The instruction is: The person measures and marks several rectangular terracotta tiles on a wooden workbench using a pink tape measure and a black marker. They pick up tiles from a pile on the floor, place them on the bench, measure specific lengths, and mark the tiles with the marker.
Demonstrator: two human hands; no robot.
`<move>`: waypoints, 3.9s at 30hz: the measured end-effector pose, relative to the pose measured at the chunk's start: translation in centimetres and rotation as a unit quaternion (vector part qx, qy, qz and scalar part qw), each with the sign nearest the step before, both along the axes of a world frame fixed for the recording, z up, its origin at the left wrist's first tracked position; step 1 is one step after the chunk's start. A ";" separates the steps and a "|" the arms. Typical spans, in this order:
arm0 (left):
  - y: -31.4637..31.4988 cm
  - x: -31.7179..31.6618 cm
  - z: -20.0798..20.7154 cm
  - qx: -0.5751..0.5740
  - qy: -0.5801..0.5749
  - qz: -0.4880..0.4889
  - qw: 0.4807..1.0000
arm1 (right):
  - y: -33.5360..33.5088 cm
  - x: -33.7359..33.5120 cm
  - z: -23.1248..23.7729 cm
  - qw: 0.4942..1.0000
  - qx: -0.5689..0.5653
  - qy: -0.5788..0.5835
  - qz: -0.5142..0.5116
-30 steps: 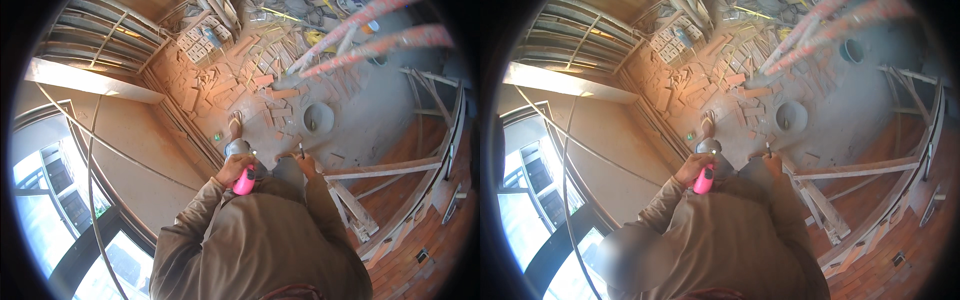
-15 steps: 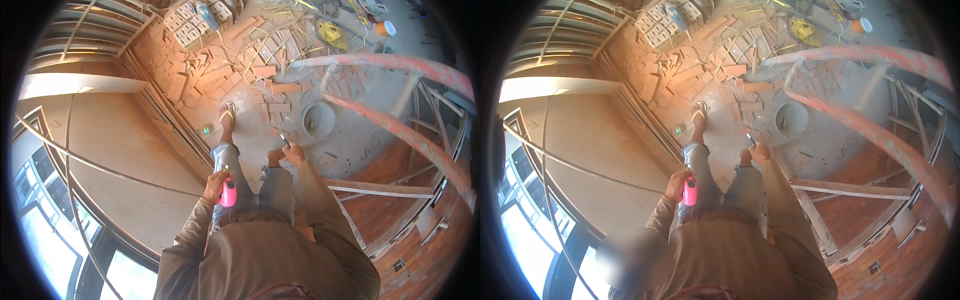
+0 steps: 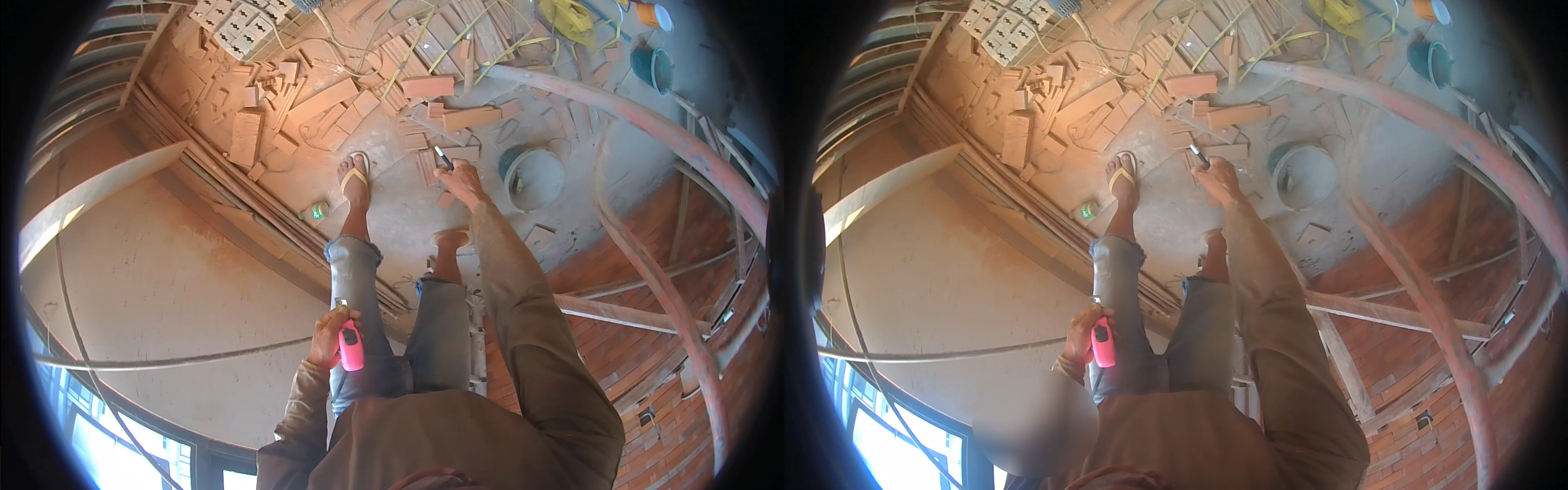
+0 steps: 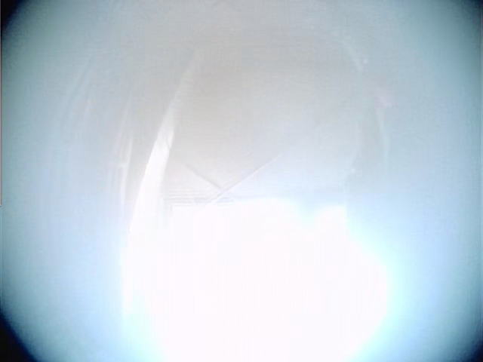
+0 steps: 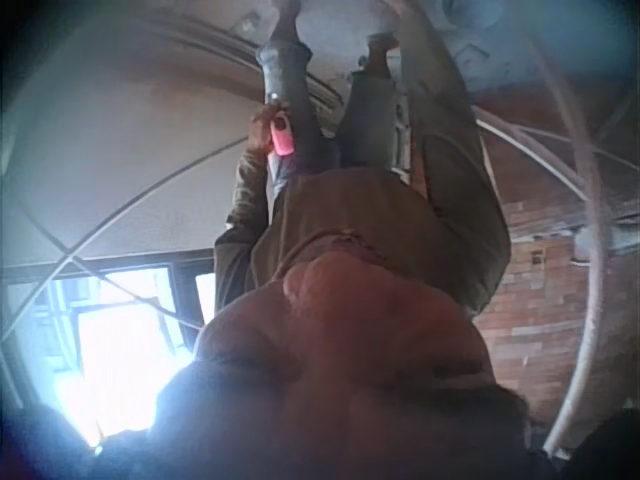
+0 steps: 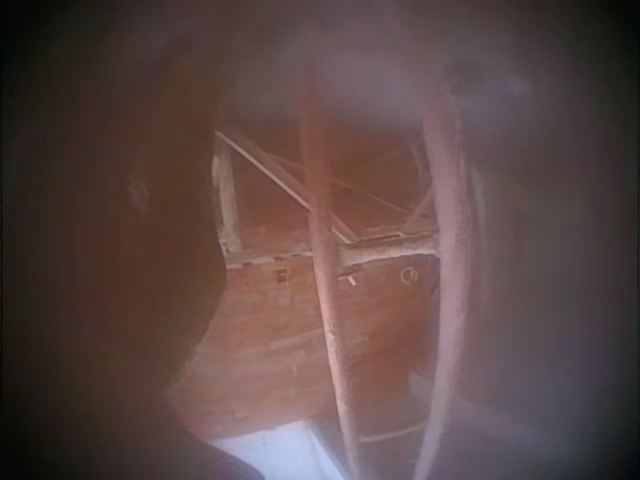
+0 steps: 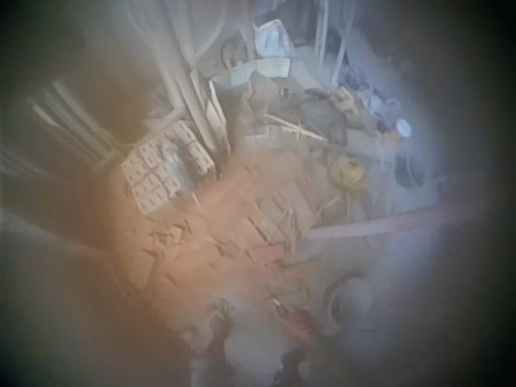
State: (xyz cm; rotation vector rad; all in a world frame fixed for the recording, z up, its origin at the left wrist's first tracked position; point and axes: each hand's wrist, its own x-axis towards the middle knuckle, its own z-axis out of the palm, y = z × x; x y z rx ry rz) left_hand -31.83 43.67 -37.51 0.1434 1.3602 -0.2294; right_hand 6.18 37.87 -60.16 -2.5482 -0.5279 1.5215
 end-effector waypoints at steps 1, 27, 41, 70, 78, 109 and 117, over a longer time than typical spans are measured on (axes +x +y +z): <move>0.7 0.5 -0.7 0.008 0.005 -0.017 1.000 | 1.2 -0.2 -0.6 1.000 0.012 0.000 -0.012; -2.5 6.0 -16.0 -0.077 -0.036 -0.051 0.995 | 2.0 5.0 -22.6 0.910 0.279 -0.112 -0.284; 0.1 15.1 -33.1 0.148 -0.119 -0.307 0.933 | -5.9 2.8 -23.3 0.958 0.102 -0.190 -0.190; 2.9 20.9 -51.9 0.375 -0.039 -0.520 0.766 | -5.8 4.8 -28.7 0.823 0.284 -0.122 -0.476; 3.0 22.3 -52.3 0.340 -0.025 -0.514 0.787 | -5.5 5.1 -28.6 0.835 0.304 -0.131 -0.439; 3.1 22.6 -54.0 0.338 0.044 -0.561 0.754 | -4.3 5.0 -28.9 0.845 0.296 -0.146 -0.421; 2.7 22.6 -53.9 0.326 0.047 -0.544 0.772 | -3.5 4.7 -27.7 0.857 0.279 -0.160 -0.403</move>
